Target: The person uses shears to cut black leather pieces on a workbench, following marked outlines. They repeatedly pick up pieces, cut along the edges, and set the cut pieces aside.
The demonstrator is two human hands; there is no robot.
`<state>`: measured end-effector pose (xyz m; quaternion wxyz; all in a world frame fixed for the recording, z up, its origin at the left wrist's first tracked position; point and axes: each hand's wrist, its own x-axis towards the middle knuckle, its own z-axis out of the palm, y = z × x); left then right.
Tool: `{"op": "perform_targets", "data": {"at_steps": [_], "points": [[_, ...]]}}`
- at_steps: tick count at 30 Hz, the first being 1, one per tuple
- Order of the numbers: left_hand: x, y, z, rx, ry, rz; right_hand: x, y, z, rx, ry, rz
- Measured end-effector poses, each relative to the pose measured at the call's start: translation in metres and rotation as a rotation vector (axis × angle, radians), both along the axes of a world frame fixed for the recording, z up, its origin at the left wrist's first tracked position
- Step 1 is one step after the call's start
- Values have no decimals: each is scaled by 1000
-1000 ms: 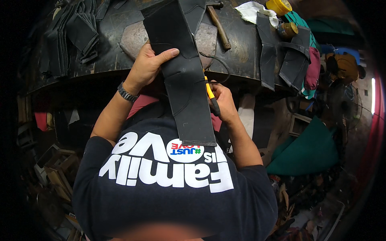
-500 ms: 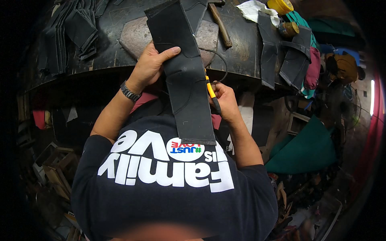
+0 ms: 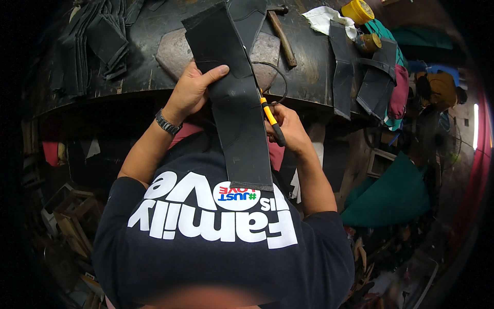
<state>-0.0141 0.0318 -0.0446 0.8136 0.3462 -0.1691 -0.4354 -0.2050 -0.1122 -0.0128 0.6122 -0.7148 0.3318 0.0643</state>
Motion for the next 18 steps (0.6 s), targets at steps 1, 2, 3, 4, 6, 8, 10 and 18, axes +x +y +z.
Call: {"op": "perform_targets", "data": {"at_steps": [1, 2, 3, 4, 6, 8, 10, 18], "points": [[-3, -2, 0, -6, 3, 4, 0, -2, 0, 12, -21, 7], [-5, -3, 0, -12, 7, 5, 0, -4, 1, 23, -41, 11], [-6, -3, 1, -13, 1, 7, -1, -5, 1, 46, -81, 19], [-5, -3, 2, -17, -9, 12, -3, -6, 2, 28, -42, 20], [0, -2, 4, -15, -16, -4, -8, -7, 5, 7, 0, 23], [3, 0, 6, -16, -4, -33, -11, -6, 6, 23, 19, 28], [1, 0, 6, 11, -31, -88, -11, -6, 5, 60, 22, 22], [-15, -4, 3, 22, 26, -143, 6, -3, -6, -7, -133, 1]]}}
